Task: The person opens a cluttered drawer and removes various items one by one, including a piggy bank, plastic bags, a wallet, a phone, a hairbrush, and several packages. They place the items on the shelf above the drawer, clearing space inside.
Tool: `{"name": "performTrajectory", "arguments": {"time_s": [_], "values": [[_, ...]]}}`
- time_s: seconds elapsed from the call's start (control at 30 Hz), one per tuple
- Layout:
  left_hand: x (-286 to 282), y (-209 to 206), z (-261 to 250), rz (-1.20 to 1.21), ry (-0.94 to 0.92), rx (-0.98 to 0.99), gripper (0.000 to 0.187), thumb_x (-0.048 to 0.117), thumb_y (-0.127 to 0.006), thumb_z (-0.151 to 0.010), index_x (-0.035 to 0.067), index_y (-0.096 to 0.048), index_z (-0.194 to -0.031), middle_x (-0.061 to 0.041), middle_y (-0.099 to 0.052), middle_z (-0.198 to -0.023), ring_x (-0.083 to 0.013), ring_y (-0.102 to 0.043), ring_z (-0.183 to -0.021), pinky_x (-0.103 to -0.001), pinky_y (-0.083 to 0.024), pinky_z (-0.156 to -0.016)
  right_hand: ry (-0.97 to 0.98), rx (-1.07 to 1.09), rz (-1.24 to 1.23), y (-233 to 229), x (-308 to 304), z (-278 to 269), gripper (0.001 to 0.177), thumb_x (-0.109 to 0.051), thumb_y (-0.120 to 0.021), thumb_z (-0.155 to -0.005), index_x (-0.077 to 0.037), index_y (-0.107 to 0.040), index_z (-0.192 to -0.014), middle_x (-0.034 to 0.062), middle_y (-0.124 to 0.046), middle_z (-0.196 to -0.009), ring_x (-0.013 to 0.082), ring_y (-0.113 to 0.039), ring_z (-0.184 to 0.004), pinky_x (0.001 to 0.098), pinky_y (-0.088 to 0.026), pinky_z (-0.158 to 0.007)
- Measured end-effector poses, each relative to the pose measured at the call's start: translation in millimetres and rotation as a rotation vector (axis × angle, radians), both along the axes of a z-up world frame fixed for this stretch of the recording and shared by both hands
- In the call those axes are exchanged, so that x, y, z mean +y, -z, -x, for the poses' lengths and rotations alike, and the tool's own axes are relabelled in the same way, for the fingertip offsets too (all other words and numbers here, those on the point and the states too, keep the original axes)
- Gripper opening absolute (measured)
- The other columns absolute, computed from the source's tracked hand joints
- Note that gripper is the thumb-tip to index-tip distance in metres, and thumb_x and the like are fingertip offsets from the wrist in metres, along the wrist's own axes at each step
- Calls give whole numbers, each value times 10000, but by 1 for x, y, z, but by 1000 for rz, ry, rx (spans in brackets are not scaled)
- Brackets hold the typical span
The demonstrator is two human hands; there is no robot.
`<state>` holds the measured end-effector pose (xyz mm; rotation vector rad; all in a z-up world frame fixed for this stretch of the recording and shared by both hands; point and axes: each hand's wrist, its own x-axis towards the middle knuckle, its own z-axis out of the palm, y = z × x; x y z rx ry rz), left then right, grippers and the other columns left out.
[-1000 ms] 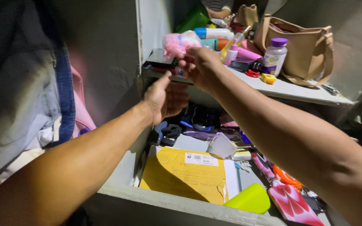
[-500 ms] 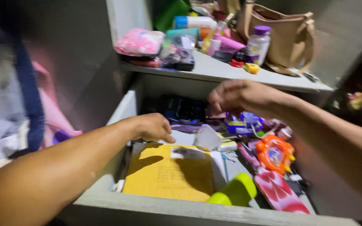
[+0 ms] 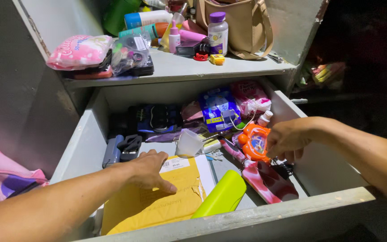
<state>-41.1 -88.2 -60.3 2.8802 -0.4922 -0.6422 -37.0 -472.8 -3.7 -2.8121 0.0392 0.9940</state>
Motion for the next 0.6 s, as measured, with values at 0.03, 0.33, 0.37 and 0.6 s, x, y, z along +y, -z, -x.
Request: {"name": "performTrajectory", "arguments": {"time_s": [0.03, 0.33, 0.37, 0.6], "values": [[0, -2, 1, 12, 3, -1, 1014, 540, -894, -652, 139, -452, -1472, -121, -513, -1411, -298, -434, -1393, -418, -390, -1163, 11, 36, -27, 5, -1, -1, 388, -405, -700, -927, -26, -767, -975, 79, -791, -851, 196, -722, -707, 326, -591, -609], [3, 4, -4, 13, 12, -19, 1022, 507, -909, -644, 135, -444, -1475, -120, -516, -1407, -302, -454, -1370, -414, -404, -1149, -137, 147, 150, 24, 10, -3, 478, -514, -692, -928, -43, -771, -938, 67, -747, -806, 178, -739, -698, 336, -620, -608], [2, 3, -4, 9, 19, -22, 1013, 507, -910, -644, 129, -456, -1466, -123, -522, -1402, -302, -463, -1364, -409, -407, -1149, -148, 140, 194, 24, 14, -1, 547, -564, -689, -917, -22, -764, -929, 75, -740, -798, 182, -733, -685, 334, -621, -601], [-2, -5, 3, 1, -12, 18, 968, 480, -893, -678, 138, -450, -1467, -110, -523, -1398, -286, -458, -1365, -417, -406, -1143, -128, 148, 404, 19, 54, 26, 998, -882, -630, -796, 87, -701, -1023, 169, -705, -793, 272, -717, -657, 365, -613, -573]]}}
